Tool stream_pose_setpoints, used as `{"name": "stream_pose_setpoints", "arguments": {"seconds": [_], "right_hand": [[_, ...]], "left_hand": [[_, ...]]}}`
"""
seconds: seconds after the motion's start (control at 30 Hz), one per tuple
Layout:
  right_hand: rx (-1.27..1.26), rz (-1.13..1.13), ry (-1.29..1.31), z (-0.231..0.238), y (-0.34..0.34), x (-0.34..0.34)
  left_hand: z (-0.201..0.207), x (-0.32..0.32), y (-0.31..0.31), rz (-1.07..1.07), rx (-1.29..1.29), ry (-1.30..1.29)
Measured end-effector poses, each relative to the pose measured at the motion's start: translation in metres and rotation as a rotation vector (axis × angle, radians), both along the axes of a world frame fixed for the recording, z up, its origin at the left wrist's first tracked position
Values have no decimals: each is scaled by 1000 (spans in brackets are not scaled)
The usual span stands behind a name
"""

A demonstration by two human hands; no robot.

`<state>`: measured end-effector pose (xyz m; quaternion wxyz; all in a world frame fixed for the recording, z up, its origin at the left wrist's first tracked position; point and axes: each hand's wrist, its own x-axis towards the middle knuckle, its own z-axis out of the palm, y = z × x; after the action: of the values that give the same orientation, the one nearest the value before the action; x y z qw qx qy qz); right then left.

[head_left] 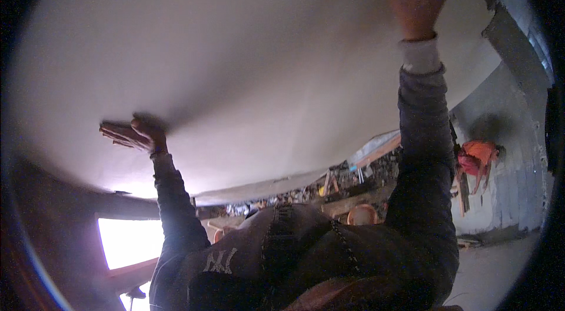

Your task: The person uses a trowel to apply and smooth plaster on a ceiling surface. They repeatedly scoop material from a bucket and spread it across the ceiling, working in sections to create a flat finish.

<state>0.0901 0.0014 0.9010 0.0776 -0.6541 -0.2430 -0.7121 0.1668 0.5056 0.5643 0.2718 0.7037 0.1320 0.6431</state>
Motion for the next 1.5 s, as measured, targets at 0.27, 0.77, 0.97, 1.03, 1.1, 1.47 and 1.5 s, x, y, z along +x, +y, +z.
{"name": "stream_pose_setpoints", "arguments": {"seconds": [0.27, 0.77, 0.97, 1.03, 1.1, 1.47, 1.5], "right_hand": [[-8, -234, 280, -249, 16, -19], [614, -209, 250, -270, 44, -5], [256, -321, 366, -303, 54, -17], [489, -292, 323, -298, 32, -14], [544, -320, 155, -283, 28, 2], [753, -216, 300, -363, 48, -7], [724, -228, 314, -346, 66, -4]], "left_hand": [[-11, 8, -1, -15, 1, -11], [-88, 49, 51, 1464, 652, 484], [-137, 79, 75, 2548, 1851, 963], [-145, 84, 90, 2399, 1914, 1000], [-147, 92, 101, 2285, 1916, 1018], [-91, 50, 48, 2217, 2074, 1191], [-90, 49, 50, 2083, 1979, 1187]]}}
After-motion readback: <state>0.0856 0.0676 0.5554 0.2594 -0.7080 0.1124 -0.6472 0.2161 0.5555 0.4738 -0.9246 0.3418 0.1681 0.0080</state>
